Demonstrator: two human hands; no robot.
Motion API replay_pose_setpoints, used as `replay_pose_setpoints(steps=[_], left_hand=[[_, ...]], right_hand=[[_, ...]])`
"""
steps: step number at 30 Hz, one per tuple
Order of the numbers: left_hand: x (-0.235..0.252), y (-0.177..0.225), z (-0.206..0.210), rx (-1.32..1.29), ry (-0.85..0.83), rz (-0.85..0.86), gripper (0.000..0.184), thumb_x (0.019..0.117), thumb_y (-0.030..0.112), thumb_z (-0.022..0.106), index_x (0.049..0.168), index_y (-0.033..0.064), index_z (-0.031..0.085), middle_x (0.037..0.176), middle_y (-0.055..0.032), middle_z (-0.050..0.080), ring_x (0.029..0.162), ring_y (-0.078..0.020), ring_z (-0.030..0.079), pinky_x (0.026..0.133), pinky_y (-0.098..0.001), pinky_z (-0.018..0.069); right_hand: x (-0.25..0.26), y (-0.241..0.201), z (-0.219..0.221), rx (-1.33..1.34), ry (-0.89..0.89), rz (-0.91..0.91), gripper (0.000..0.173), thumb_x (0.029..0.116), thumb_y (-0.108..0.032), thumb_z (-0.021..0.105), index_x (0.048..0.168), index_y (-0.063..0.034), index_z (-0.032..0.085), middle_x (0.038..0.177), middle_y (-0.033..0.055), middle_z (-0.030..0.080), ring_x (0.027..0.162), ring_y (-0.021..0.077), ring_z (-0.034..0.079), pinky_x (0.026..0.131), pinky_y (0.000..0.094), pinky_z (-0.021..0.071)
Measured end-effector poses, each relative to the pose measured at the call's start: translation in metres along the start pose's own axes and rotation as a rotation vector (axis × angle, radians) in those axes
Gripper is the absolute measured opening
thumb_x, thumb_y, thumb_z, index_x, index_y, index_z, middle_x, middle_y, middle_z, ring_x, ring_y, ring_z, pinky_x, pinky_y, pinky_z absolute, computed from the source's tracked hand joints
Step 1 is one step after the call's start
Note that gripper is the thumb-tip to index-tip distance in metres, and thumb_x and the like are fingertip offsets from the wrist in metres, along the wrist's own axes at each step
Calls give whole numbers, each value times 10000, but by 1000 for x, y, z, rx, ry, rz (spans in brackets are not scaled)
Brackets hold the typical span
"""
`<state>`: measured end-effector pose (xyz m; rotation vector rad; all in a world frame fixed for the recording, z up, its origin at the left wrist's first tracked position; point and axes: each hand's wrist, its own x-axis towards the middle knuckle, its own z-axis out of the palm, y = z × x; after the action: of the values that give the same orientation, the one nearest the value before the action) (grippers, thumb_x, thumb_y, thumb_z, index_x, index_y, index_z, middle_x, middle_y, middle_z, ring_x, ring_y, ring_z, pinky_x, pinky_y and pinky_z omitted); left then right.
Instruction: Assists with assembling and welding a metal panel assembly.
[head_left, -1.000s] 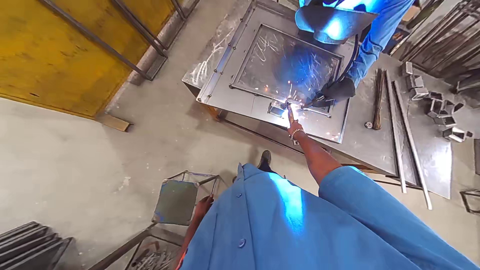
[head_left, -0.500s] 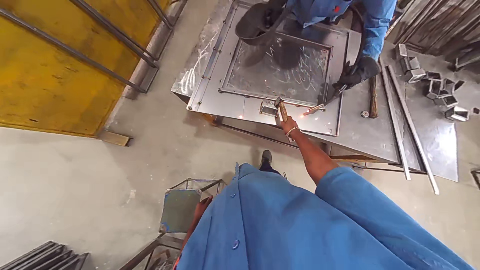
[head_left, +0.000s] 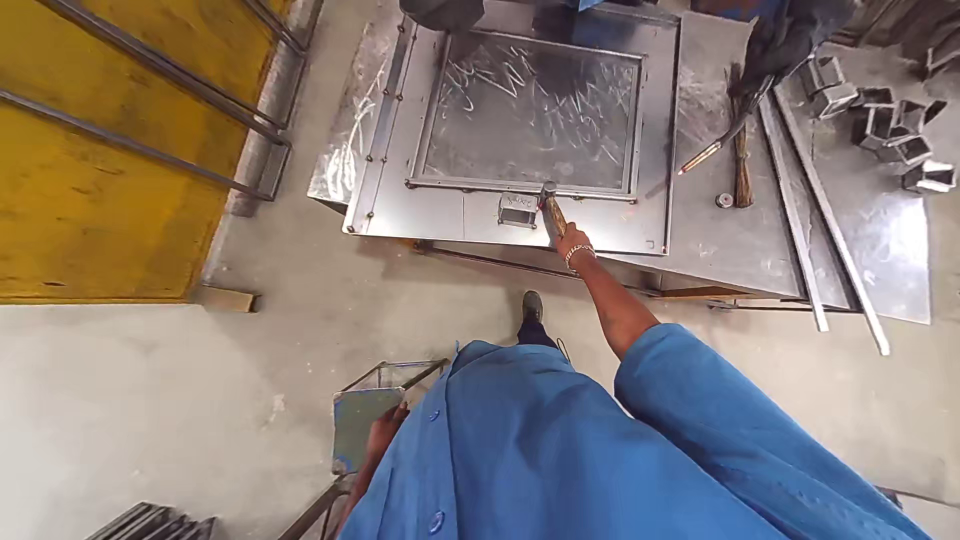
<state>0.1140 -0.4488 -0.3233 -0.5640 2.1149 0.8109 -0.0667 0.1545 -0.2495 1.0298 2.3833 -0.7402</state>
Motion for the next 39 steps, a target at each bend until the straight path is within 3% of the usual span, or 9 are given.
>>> replay_pose_setpoints(steps=[3, 6, 11, 14, 19, 24, 28, 33, 39], left_hand=[[-4, 2, 1, -82, -9, 19, 505, 1086, 434, 490, 1331, 22, 648, 1207, -188, 723, 1126, -318, 701, 1032, -548, 524], [-12, 13, 4, 18, -60, 28, 496, 1085, 412, 504, 1335, 8, 648, 1244, -225, 700, 1188, -358, 666, 1073, -568, 478], [-11, 24, 5, 145, -88, -15, 490, 1088, 424, 487, 1344, 40, 650, 1287, -218, 683, 1241, -370, 637, 1095, -589, 451], [10, 4, 7, 77, -26, 43, 521, 1069, 492, 495, 1312, 68, 676, 1205, -186, 721, 1151, -343, 683, 1041, -600, 494], [2, 17, 8, -51, -27, 38, 505, 1089, 432, 481, 1346, 27, 638, 1219, -195, 713, 1130, -328, 695, 1044, -556, 510], [8, -5, 28, -137, -62, 33, 487, 1086, 396, 508, 1321, -11, 638, 1204, -228, 705, 1103, -352, 699, 1017, -557, 527], [1, -20, 45, -254, -68, -43, 480, 1078, 406, 524, 1315, 5, 642, 1201, -229, 691, 1067, -354, 686, 956, -558, 540], [-10, -19, 62, -290, -125, -83, 489, 1093, 359, 505, 1321, -60, 614, 1282, -288, 641, 1187, -407, 632, 1043, -574, 482], [-6, -16, 76, -265, -179, -146, 487, 1124, 340, 412, 1283, -66, 629, 1277, -255, 660, 1158, -375, 655, 1037, -536, 487]], right_hand=[[-22, 9, 5, 109, 164, -95, 467, 1046, -419, 534, 1368, -82, 511, 954, 233, 713, 894, 437, 721, 708, 625, 568], [-32, 3, 21, 207, 266, -136, 500, 1064, -458, 506, 1427, -117, 465, 867, 198, 706, 791, 409, 720, 648, 597, 568], [-9, 1, 18, 4, -5, 28, 503, 1039, -361, 518, 1457, -89, 448, 1156, 212, 718, 1082, 388, 719, 869, 585, 579], [-5, 17, 15, -110, -24, 8, 519, 1033, -383, 531, 1446, -74, 470, 1179, 236, 708, 1103, 415, 705, 885, 614, 567], [-34, 39, 26, -132, -11, -4, 561, 1034, -379, 552, 1512, -129, 396, 1133, 241, 716, 1064, 436, 706, 859, 635, 558], [-66, 48, 19, -9, -36, 83, 654, 1012, -440, 574, 1549, -123, 380, 1249, 209, 692, 1180, 378, 672, 984, 582, 527], [-74, 88, 36, 61, -80, 31, 629, 1007, -593, 546, 1361, -77, 615, 1181, 212, 709, 1071, 374, 702, 938, 608, 542], [-89, 125, 49, 13, -71, 57, 645, 1049, -587, 468, 1372, -40, 579, 1117, 245, 707, 1007, 403, 708, 898, 609, 549], [-91, 126, 55, 2, -64, 99, 624, 1062, -559, 462, 1341, -14, 574, 1062, 242, 709, 918, 382, 724, 829, 582, 576]])
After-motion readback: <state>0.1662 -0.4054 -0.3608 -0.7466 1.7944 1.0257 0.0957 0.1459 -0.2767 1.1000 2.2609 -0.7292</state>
